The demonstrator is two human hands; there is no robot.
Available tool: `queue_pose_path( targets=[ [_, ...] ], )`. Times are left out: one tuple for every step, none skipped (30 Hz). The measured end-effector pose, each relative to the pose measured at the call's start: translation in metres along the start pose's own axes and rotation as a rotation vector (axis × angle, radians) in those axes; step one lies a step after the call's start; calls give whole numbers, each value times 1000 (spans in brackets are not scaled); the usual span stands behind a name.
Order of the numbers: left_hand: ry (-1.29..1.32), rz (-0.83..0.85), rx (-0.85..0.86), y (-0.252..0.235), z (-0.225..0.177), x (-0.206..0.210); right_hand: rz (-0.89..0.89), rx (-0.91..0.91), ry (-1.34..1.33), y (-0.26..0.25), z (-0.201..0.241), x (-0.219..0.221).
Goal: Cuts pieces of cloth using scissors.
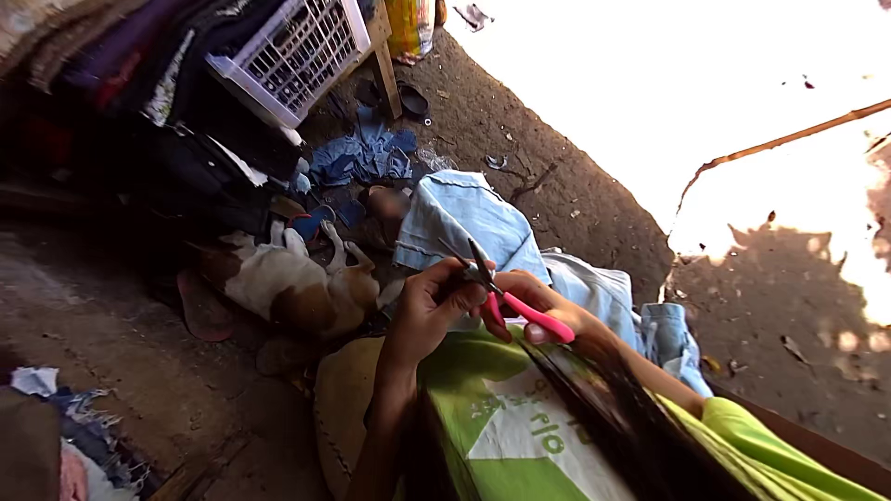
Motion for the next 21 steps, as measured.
queue_pose_path(
  targets=[
    [36,12,2,-1,-1,0,0,-15,-9,-2,2,0],
    [51,22,7,-1,-2,0,8,-32,-21,-4,3,1],
    [57,27,9,-3,-4,-1,26,-49,-38,-5,3,1],
    [63,25,2,-1,-4,-1,36,-61,-63,-4,2,4],
    [62,9,-10,1,-4,-2,38,-69,-83,-2,0,6],
    [44,-7,-15,3,-4,-5,39,-76,-98,1,-3,8],
    [20,-12,-16,4,-5,-8,34,-75,-113,3,-6,9],
    [3,-4,-18,5,-4,-11,28,-66,-124,6,-9,10],
    [-8,8,-24,7,-3,-13,28,-50,-133,8,-12,11],
    [-16,20,-30,9,0,-13,34,-33,-144,11,-15,12],
    [-23,31,-36,10,2,-14,40,-20,-153,12,-18,15],
    [-25,48,-44,12,4,-13,43,-11,-160,13,-20,17],
    [-15,75,-58,13,6,-12,40,-9,-155,13,-22,20],
    [14,102,-82,14,9,-9,35,-13,-147,12,-22,21],
    [43,119,-107,14,13,-6,30,-22,-148,11,-22,22],
    [62,125,-127,15,16,-5,25,-33,-158,10,-22,22],
    [69,130,-131,15,16,-5,21,-39,-169,9,-22,22],
    [66,131,-119,15,16,-6,15,-42,-183,8,-22,21],
    [58,129,-98,14,15,-7,11,-45,-194,7,-23,20],
    [49,127,-75,13,13,-9,4,-48,-194,7,-23,19],
    [42,124,-58,12,11,-11,-6,-54,-183,6,-22,18]
  ],
)
Point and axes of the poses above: each hand's wrist, its own y-axis away from the middle knuckle, its own x-axis out of the palm, z = x × y, the point moved 8 cm from there along -y, towards the middle knuckle, and after that the axes turned 1 degree about -y, right-handed, at the moved point
